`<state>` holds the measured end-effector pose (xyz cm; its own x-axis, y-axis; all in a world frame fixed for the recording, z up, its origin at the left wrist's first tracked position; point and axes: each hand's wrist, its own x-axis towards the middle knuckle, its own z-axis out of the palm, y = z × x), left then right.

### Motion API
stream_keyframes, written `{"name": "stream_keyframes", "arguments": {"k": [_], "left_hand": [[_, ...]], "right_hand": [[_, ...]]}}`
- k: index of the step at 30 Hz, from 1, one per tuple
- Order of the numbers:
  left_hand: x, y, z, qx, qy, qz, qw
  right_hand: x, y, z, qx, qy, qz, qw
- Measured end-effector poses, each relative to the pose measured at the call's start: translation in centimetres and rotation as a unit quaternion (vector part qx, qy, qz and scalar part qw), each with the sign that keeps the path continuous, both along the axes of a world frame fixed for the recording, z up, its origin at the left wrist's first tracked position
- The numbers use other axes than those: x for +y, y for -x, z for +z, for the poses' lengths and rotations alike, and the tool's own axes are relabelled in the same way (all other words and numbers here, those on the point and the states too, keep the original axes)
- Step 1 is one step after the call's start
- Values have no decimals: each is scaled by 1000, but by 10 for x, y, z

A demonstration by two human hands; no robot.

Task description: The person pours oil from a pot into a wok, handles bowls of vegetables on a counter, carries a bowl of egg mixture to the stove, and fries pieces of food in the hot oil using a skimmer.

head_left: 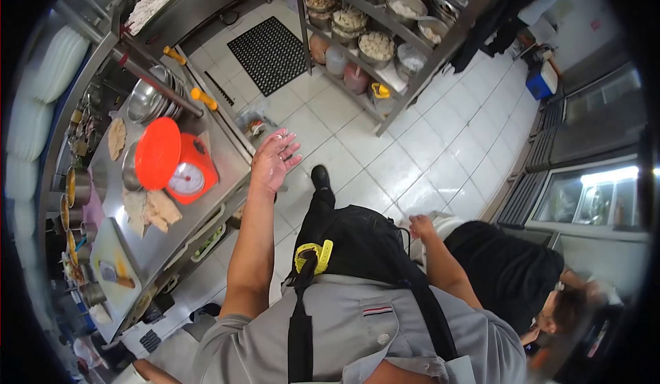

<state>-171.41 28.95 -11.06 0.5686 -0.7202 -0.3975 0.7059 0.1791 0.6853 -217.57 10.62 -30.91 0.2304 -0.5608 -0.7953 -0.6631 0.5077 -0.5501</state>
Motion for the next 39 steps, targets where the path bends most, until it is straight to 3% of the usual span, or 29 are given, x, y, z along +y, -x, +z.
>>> {"name": "stream_keyframes", "arguments": {"k": [7, 14, 22, 28, 33, 39], "left_hand": [[-111, -105, -16, 209, 102, 30, 972], [-205, -193, -35, 257, 36, 60, 964], [-244, -283, -49, 262, 2, 133, 956], [-234, -361, 0, 197, 28, 233, 952], [-196, -388, 26, 171, 81, 330, 925], [-163, -433, 4, 171, 137, 408, 886]], "right_hand": [[-76, -34, 42, 70, 13, -96, 993], [-153, -144, 95, 18, 46, -124, 991], [-266, -355, 118, -100, 36, 59, 993], [-338, -573, 132, -217, 20, 235, 947], [-345, -746, 163, -263, -8, 349, 899], [-313, -904, 176, -265, -56, 445, 854]]}}
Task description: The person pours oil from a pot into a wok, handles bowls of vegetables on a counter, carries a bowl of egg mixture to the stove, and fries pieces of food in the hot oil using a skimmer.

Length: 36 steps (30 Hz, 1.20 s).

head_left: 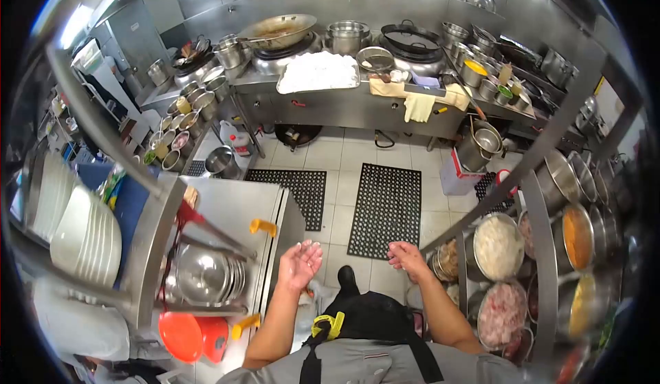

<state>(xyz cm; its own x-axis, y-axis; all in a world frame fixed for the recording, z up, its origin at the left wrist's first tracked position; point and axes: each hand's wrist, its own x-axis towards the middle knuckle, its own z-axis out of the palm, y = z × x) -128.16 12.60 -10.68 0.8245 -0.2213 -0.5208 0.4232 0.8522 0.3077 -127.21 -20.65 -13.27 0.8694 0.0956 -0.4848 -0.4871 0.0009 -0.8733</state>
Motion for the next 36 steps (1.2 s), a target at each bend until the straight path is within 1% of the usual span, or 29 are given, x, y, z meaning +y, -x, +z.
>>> {"name": "stream_keyframes", "arguments": {"k": [4, 6, 8, 9, 11, 13, 14, 15, 16, 17, 19, 20, 21, 23, 24, 25, 27, 30, 33, 34, 35, 36], "left_hand": [[-4, -81, -5, 22, 12, 32, 999], [-9, -132, 1, -9, 20, 21, 1000], [-13, -175, 5, -37, 18, 13, 999], [-14, -194, 11, -34, 30, 13, 999], [-18, -223, 26, -28, 36, 30, 999], [-17, -249, 14, -68, 80, 14, 994], [-15, -261, 5, -91, 104, -1, 990], [-14, -271, -4, -116, 124, -7, 985], [-14, -281, -13, -92, 90, 11, 992], [-12, -291, -20, -65, 62, 26, 996], [-11, -308, -22, -1, 23, 75, 997], [-11, -315, -25, 13, 4, 106, 994], [-13, -323, -33, 27, -9, 133, 991], [-11, -343, -45, 48, -36, 182, 981], [-13, -346, -44, 66, -75, 194, 976], [-18, -347, -56, 106, -95, 206, 968], [-16, -359, -98, 183, -135, 226, 947], [-29, -351, -135, 258, -180, 252, 915], [-56, -322, -126, 304, -380, 155, 860], [-53, -307, -149, 300, -527, 16, 795], [-51, -289, -169, 283, -650, -125, 694], [-58, -274, -170, 334, -629, -135, 689]], "right_hand": [[11, -80, 27, 29, 39, 21, 999], [5, -129, 21, 10, 41, 15, 999], [-9, -169, -4, -3, 19, 4, 1000], [-12, -186, 3, 11, 49, -15, 999], [-28, -216, 0, 50, 49, -41, 997], [-53, -246, -36, 76, 59, -88, 991], [-72, -258, -58, 78, 34, -79, 993], [-95, -275, -93, 78, 94, -45, 992], [-105, -280, -99, 120, 104, -91, 983], [-139, -290, -140, 146, 118, -60, 980], [-185, -301, -178, 209, 168, -83, 960], [-198, -306, -177, 269, 144, -114, 945], [-231, -316, -203, 328, 69, -106, 936], [-253, -339, -205, 341, 103, -117, 927], [-254, -355, -203, 340, 116, -116, 926], [-257, -373, -199, 341, 128, -108, 925], [-263, -416, -195, 333, 138, -85, 929], [-267, -475, -192, 317, 150, -51, 935], [-263, -527, -189, 292, 161, -19, 943], [-256, -544, -187, 280, 163, -5, 946], [-247, -559, -183, 264, 175, 12, 949], [-237, -574, -174, 247, 186, 29, 950]]}}
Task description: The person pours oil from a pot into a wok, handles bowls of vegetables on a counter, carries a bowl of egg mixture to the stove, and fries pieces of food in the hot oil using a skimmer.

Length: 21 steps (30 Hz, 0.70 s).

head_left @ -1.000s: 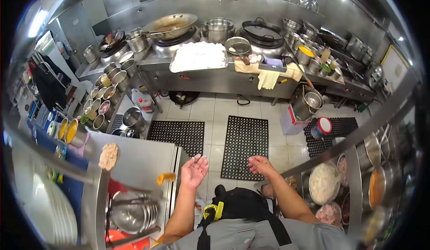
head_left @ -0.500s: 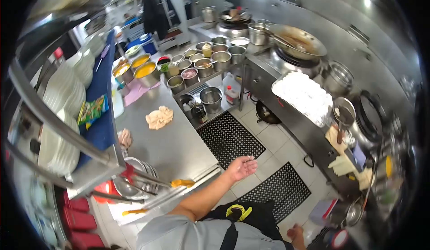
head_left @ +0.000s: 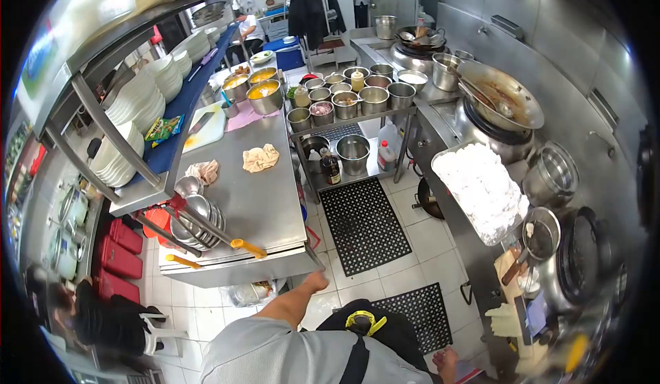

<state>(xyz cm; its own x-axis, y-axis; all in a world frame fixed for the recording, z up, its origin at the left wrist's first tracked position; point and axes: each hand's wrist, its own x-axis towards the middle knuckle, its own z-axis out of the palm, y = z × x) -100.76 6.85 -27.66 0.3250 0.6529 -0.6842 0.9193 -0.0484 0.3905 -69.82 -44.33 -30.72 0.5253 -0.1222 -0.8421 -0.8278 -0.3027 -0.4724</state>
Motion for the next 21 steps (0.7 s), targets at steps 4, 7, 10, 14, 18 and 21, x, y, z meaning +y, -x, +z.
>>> {"name": "stream_keyframes", "arguments": {"k": [4, 7, 10, 14, 18, 21], "left_hand": [[-19, 56, -38, 101, 53, 102, 988], [-21, 45, -38, 98, 82, 164, 978], [-11, 2, -58, 13, 82, 234, 969], [3, -41, -60, -192, 103, 247, 944], [10, -65, -48, -269, 130, 258, 919], [-29, -58, -43, -350, 170, 286, 876]], "right_hand": [[26, -41, 22, -28, -23, 44, 998], [25, -61, 27, -56, -11, 67, 996], [9, -83, 10, -78, -12, 109, 991], [-1, -86, 25, -137, 57, 232, 961], [-4, -97, 62, -127, 38, 236, 963], [-35, -112, 36, -63, 16, 150, 986]]}}
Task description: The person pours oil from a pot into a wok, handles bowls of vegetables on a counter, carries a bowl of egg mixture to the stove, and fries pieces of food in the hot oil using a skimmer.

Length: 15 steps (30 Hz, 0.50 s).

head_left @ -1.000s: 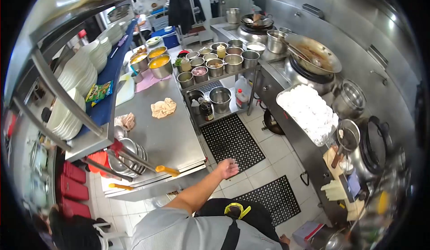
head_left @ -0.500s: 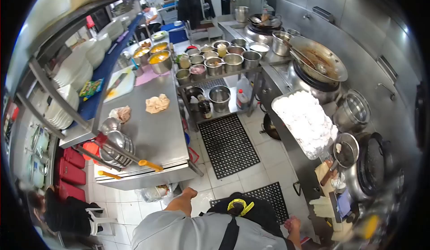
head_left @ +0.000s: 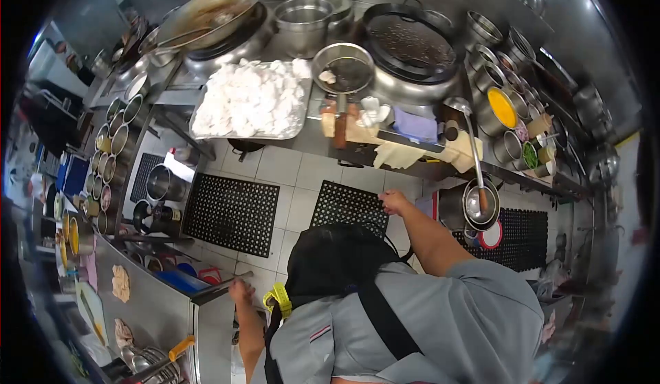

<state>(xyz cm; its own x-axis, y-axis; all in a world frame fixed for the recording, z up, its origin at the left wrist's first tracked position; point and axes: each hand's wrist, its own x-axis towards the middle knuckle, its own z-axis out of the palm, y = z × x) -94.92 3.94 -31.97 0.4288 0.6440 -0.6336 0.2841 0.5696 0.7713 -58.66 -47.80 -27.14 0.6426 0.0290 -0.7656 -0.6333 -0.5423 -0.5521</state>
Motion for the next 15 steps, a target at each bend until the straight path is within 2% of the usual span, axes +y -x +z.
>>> {"name": "stream_keyframes", "arguments": {"k": [3, 7, 10, 12, 15], "left_hand": [[-48, 41, -30, 138, 38, 5, 990], [-121, 72, -42, 226, 42, -99, 968], [-160, 74, -40, 248, 8, -148, 957], [-175, 72, -40, 239, 3, -132, 962], [-181, 64, -45, 196, 8, -59, 979]], "right_hand": [[-18, -11, 14, -14, -23, -28, 999], [-80, -13, -3, -3, -37, -72, 997], [-134, -10, -41, 33, -4, -84, 996], [-162, -13, -58, 69, 39, -56, 995], [-169, -19, -47, 84, 1, -98, 992]]}}
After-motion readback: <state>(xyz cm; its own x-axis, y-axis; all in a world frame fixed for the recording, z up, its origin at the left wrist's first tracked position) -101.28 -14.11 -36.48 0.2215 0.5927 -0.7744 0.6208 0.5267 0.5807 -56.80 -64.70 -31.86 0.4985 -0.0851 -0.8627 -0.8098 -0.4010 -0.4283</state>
